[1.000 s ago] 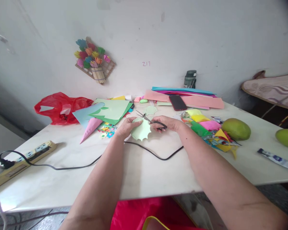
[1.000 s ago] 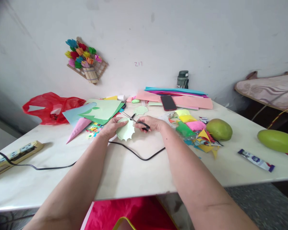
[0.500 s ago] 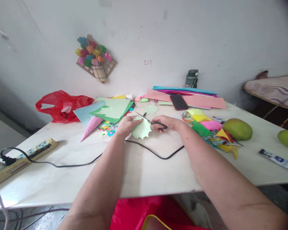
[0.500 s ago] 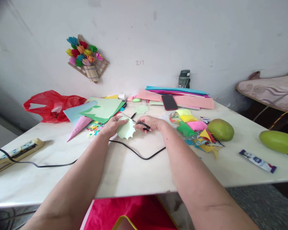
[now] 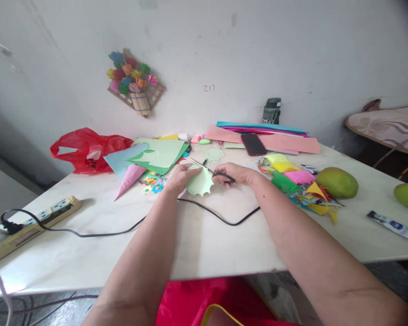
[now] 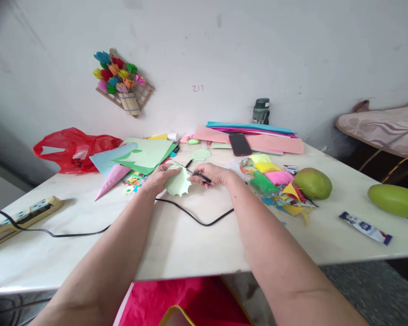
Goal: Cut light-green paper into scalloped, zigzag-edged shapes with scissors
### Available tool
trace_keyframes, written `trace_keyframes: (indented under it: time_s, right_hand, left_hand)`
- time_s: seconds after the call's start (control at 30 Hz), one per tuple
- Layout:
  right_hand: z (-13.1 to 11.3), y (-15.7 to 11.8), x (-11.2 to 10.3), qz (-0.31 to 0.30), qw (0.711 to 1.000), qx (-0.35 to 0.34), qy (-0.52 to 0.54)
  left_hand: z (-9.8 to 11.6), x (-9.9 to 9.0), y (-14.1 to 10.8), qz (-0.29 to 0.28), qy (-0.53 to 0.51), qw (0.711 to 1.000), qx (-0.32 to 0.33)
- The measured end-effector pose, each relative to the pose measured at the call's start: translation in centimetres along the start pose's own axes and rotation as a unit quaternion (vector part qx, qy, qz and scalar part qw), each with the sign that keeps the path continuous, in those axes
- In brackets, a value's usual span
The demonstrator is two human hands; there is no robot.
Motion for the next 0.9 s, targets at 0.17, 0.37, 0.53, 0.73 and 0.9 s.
trace_keyframes:
  time_s: [0.17, 0.37, 0.53, 0.73, 0.9]
  right_hand:
    - [0.2, 0.3, -0.1, 0.000, 1.000, -0.021, -0.008]
    - [0.7, 1.0, -0.2, 0.013, 0.998, -0.049, -0.021]
    - [0.9, 1.3, 0.0, 0.025, 0.998, -0.057, -0.024]
    - [1.0, 1.3, 0.2, 0.050, 0.997, -0.053, -0.025]
    - [0.8, 1.3, 0.3, 0.063, 0.996, -0.044, -0.039]
  left_hand:
    - [0.0, 0.2, -0.1, 0.005, -0.023, 1.000, 0.005]
    - [0.0, 0.7, 0.0, 0.023, -0.063, 0.998, 0.004]
    - [0.0, 0.9, 0.0, 0.039, -0.080, 0.996, 0.004]
    - [-0.2, 1.0, 0.1, 0.041, -0.082, 0.996, 0.009]
    - [-0.3, 1.0, 0.2, 0.038, -0.086, 0.996, 0.008]
Point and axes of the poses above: each hand's wrist, its own y-axis towards the middle knuckle, its own x-axis out of the palm, z = x × y, the point moved 1 cm from there along y, towards the middle knuckle, and after that the axes turned 10 degrees about x, right-handed, at the moved point
